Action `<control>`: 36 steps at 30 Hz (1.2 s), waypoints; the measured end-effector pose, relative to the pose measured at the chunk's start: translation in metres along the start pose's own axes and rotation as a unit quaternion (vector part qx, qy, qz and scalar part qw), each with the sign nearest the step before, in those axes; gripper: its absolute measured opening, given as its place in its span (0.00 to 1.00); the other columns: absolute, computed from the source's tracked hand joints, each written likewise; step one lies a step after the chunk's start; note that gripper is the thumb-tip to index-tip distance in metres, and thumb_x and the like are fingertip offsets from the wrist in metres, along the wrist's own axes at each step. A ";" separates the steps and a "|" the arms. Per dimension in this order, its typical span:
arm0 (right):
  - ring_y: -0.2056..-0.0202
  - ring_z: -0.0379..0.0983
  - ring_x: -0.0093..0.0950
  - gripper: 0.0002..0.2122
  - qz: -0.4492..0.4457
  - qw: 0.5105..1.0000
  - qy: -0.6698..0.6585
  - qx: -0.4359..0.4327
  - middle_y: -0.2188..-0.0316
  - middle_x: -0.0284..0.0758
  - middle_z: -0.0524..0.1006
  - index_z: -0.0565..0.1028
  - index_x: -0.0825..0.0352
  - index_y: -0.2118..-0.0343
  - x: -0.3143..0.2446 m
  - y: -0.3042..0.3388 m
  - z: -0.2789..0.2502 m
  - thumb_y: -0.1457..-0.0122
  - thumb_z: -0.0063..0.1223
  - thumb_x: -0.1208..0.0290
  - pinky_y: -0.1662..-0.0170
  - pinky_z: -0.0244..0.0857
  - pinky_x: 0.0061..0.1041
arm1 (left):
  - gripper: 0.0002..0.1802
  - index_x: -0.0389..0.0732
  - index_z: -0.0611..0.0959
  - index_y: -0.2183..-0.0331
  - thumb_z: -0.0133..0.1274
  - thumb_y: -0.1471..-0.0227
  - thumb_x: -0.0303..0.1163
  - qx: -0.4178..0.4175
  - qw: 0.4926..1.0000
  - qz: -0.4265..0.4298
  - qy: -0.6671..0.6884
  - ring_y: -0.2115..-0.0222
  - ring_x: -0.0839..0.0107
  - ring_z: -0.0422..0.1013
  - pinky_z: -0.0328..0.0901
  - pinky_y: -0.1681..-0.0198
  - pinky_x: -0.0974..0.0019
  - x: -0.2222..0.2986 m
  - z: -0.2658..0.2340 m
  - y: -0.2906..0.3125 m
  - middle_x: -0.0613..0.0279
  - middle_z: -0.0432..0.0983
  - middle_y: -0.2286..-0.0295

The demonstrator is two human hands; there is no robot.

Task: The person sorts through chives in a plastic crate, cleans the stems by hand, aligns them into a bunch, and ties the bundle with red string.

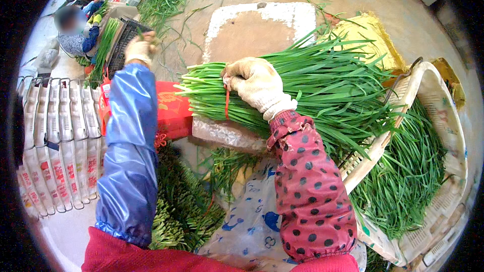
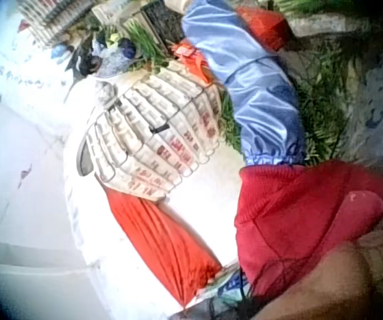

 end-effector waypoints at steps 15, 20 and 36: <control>0.67 0.73 0.39 0.05 -0.122 0.968 0.140 0.166 0.75 0.37 0.77 0.78 0.62 0.74 -0.020 0.007 -0.008 0.56 0.56 0.72 0.59 0.65 0.36 | 0.57 0.40 0.47 0.36 0.63 0.61 0.18 -0.322 0.905 0.236 0.150 0.39 0.68 0.50 0.48 0.38 0.67 0.060 0.168 0.218 0.58 0.50 0.38; 0.69 0.72 0.39 0.08 -0.240 0.927 0.194 0.211 0.76 0.34 0.75 0.74 0.61 0.76 -0.081 0.016 -0.012 0.62 0.55 0.80 0.59 0.63 0.37 | 0.18 0.38 0.79 0.57 0.58 0.52 0.23 -0.206 0.964 0.120 0.114 0.63 0.75 0.71 0.67 0.59 0.70 0.059 0.153 0.211 0.65 0.78 0.64; 0.68 0.75 0.41 0.07 -0.112 0.953 0.260 0.104 0.76 0.41 0.77 0.79 0.64 0.74 -0.059 -0.023 -0.036 0.54 0.56 0.67 0.60 0.67 0.36 | 0.18 0.42 0.80 0.60 0.55 0.59 0.24 0.091 0.903 0.366 -0.203 0.51 0.58 0.70 0.52 0.42 0.46 0.064 0.196 0.248 0.54 0.76 0.57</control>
Point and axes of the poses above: each hand's wrist, its own y-axis away from the middle knuckle, its own z-axis out of the palm, x = y × z, the point moved 3 cm from there along -y, towards the middle knuckle
